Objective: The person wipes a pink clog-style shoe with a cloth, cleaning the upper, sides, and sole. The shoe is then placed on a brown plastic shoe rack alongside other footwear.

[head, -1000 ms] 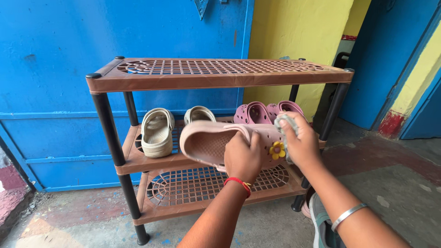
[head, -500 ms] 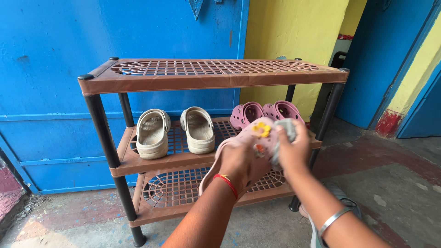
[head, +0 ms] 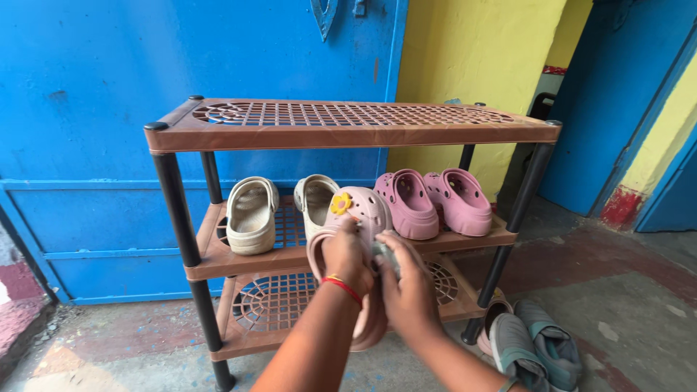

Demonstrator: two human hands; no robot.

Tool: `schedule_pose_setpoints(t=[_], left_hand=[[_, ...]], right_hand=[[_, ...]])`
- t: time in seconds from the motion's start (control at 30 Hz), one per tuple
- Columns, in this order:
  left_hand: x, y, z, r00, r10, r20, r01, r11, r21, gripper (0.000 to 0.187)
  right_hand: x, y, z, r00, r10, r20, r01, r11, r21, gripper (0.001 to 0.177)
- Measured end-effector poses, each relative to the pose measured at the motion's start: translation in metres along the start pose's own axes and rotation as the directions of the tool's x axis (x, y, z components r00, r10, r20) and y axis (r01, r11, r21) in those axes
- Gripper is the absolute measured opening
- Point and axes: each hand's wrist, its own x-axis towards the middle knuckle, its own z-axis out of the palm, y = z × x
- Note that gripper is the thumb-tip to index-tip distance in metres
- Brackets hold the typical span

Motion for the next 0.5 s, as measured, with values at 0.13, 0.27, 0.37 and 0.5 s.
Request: schedule_pose_setpoints(t=[0.13,0.27,0.37,0.5], left_hand=[[-0.021,-0.027,0.014,0.990,0.071,0.123,-0.107,0.941,0.321,0.030],[-0.053,-0.055,0.020,0.936,-0.136,0.324,-0.029,0.888,0.458,0.034],[-0.062,-0.055,0.023,0.899,-0.113,0.424,-0.146,0.835,0.531,0.036],[-0.038,-0.026,0.021,0.934,-0.021,0.355,-0.141,0.895,0.424,0.039]], right_hand=[[0.023,0.052,-0.014,0.992,0.072,-0.101,-0.072,0.997,0.006,0.031],[0.055,0.115,-0.061,0.899,0.305,-0.314,-0.348,0.933,-0.093,0.038],[0.065,0.132,-0.073,0.749,0.622,-0.228,-0.593,0.783,0.190,0.029],[0.054,0.099,-0.043,0.949,0.303,-0.090,-0.283,0.941,0.185,0.032]])
